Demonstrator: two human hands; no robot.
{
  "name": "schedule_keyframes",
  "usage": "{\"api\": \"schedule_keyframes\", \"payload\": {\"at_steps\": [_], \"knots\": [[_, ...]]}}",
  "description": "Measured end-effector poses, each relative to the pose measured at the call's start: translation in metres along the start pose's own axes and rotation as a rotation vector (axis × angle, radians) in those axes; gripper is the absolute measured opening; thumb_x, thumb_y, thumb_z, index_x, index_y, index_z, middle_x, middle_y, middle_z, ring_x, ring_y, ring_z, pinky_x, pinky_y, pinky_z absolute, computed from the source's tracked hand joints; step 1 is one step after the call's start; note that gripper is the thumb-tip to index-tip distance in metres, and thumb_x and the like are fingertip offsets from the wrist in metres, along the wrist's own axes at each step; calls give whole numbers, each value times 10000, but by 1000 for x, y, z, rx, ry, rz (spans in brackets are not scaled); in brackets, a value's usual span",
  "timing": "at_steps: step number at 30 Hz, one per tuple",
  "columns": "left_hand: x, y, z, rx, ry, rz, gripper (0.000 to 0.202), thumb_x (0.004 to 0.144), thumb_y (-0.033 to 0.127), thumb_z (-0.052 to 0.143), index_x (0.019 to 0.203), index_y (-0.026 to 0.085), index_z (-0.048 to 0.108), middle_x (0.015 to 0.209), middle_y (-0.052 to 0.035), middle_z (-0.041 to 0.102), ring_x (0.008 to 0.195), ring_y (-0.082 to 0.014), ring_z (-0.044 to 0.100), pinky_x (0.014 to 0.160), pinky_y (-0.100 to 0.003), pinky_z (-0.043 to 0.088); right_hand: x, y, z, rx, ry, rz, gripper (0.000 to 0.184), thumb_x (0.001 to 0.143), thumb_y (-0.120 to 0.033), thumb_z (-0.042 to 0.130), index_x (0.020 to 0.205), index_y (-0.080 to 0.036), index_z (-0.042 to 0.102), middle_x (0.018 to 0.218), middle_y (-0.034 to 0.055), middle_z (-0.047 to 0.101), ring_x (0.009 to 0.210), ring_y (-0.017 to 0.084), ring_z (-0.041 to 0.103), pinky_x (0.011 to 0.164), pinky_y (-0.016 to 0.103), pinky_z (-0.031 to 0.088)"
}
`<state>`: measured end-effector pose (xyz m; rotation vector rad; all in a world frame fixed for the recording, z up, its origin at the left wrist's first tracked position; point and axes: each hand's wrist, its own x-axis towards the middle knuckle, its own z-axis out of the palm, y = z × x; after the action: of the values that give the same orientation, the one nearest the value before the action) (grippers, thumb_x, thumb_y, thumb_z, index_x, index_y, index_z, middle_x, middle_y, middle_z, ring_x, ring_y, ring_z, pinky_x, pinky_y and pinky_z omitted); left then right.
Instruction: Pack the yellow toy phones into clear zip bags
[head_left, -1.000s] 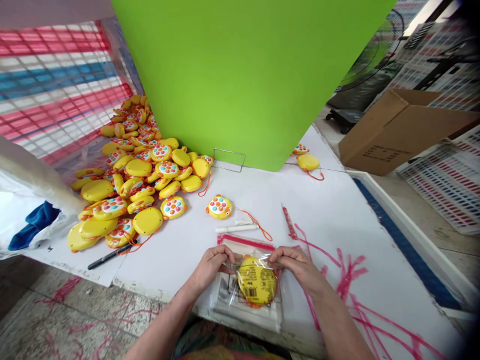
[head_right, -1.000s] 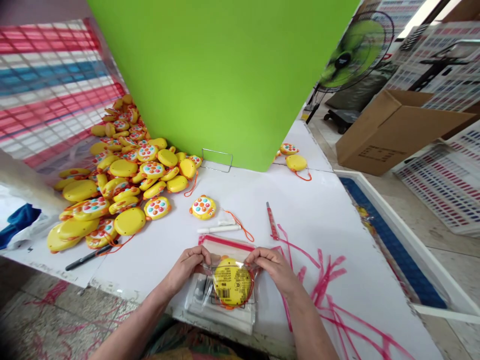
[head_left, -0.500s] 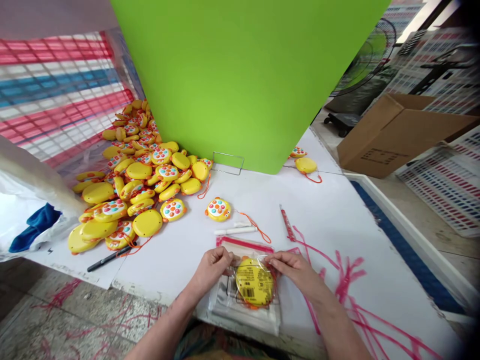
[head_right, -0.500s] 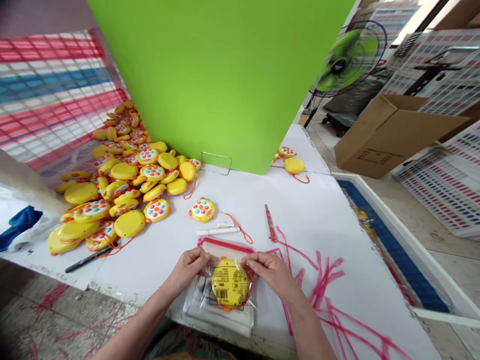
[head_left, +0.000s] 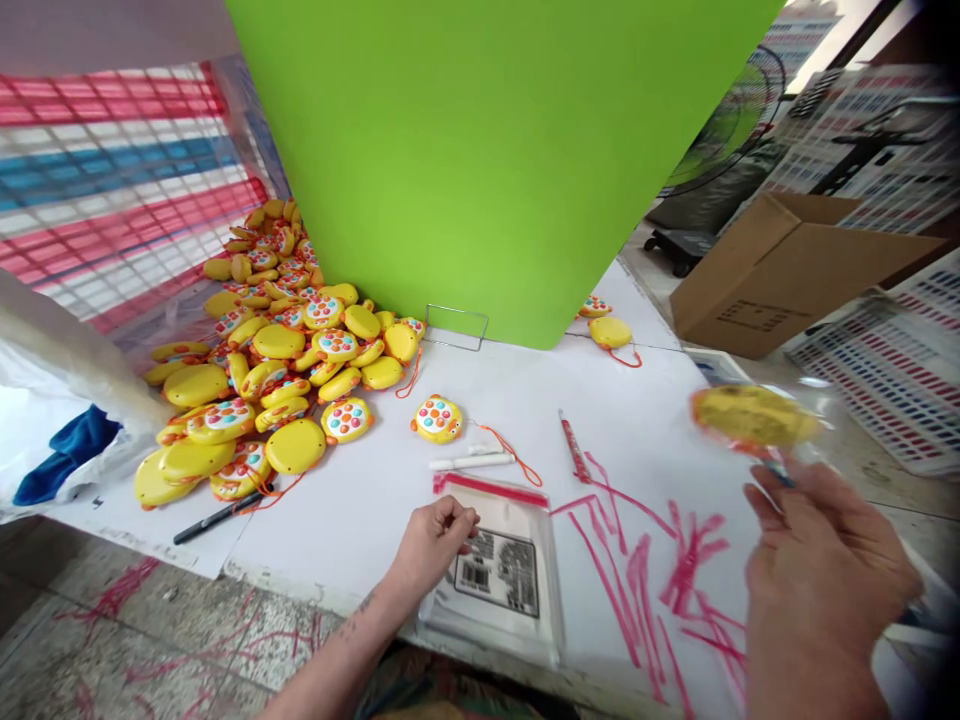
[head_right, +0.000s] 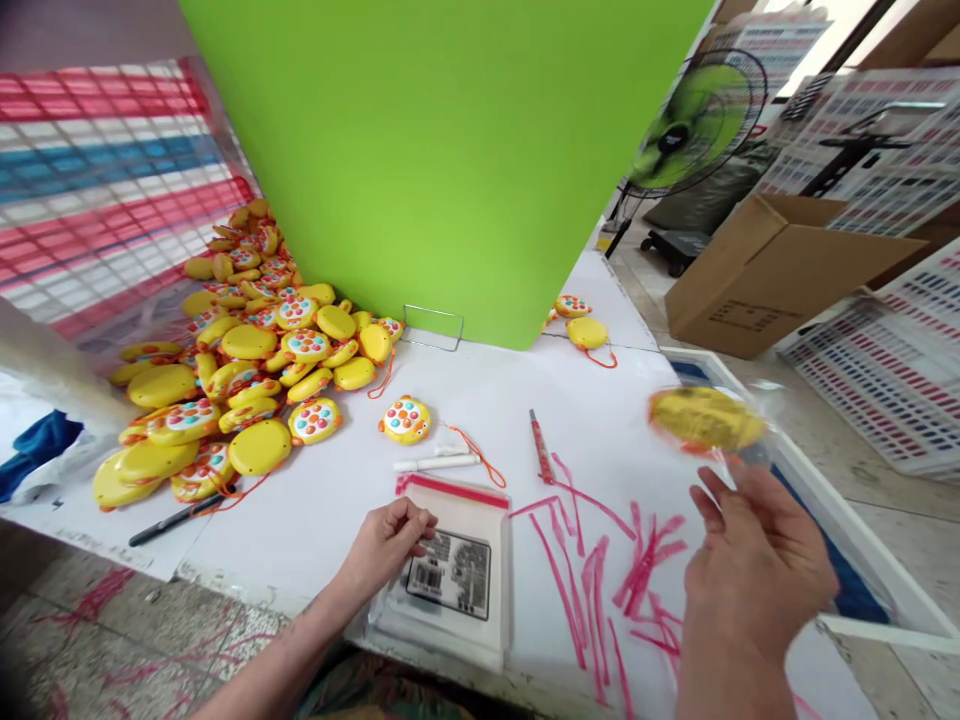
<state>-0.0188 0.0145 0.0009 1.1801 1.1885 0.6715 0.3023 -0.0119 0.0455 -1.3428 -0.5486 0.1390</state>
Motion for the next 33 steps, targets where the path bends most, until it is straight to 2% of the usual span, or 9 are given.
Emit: {"api": "schedule_keyframes", "payload": {"at_steps": [3,8,12,15,17,20,24,29,33], "knots": [[0,-6,3,55,24,43,304,838,446,484,727,172,553,841,-56,682,709,-163,635,585,-248,518,-26,1,17,-6,-32,1,221,734,-209,661,950,-230,702,956,36,700,777,149,661,758,330,505],[-6,-5,2,214,30,135,337,867,437,461,722,165,598,673,-22,664,604,-139,609,570,-223,482,-105,12,50,-266,-948,172,257,828,-357,577,1006,-199,677,947,75,716,841,205,664,764,335,523],[-4,9,-40,457,179,321,317,894,391,424,808,177,642,790,-48,701,732,-170,637,690,-265,504,-138,15,68,-305,-1283,68,236,884,-307,478,990,-227,674,974,60,717,896,209,662,810,344,516],[11,24,-94,795,509,402,321,897,358,417,1028,170,642,1187,-128,631,1143,-276,540,968,-433,416,-143,18,71,-334,-1283,-84,241,887,-244,444,938,-234,679,938,51,716,889,206,654,805,343,507],[22,31,-125,1024,765,242,415,900,397,421,1231,183,552,1399,-128,465,1341,-364,300,1029,-597,278,-143,20,69,-340,-1250,-136,247,883,-217,436,934,-235,676,931,50,713,884,205,650,796,341,506],[35,32,-144,1214,754,95,567,888,483,433,1385,212,393,1486,-104,343,1385,-426,134,997,-724,162,-144,21,68,-345,-1221,-173,240,875,-195,442,925,-236,673,917,48,713,877,210,649,790,347,506],[43,21,-122,1349,611,206,599,865,487,488,1386,207,395,1460,-112,389,1375,-426,170,1016,-728,90,-145,20,68,-326,-1205,-192,251,870,-183,438,919,-247,676,896,39,713,853,208,652,770,345,509],[43,4,-86,1318,536,403,456,907,348,456,1332,184,451,1411,-133,455,1276,-324,420,1109,-577,113,-145,20,68,-318,-1184,-213,258,857,-173,443,912,-249,683,872,34,709,835,203,656,756,336,514],[42,-3,-83,1211,500,463,399,912,265,437,1298,170,463,1370,-137,502,1204,-284,506,1122,-518,138,-145,21,68,-317,-1197,-235,275,861,-152,427,925,-248,677,888,38,705,857,200,652,778,336,514]]}}
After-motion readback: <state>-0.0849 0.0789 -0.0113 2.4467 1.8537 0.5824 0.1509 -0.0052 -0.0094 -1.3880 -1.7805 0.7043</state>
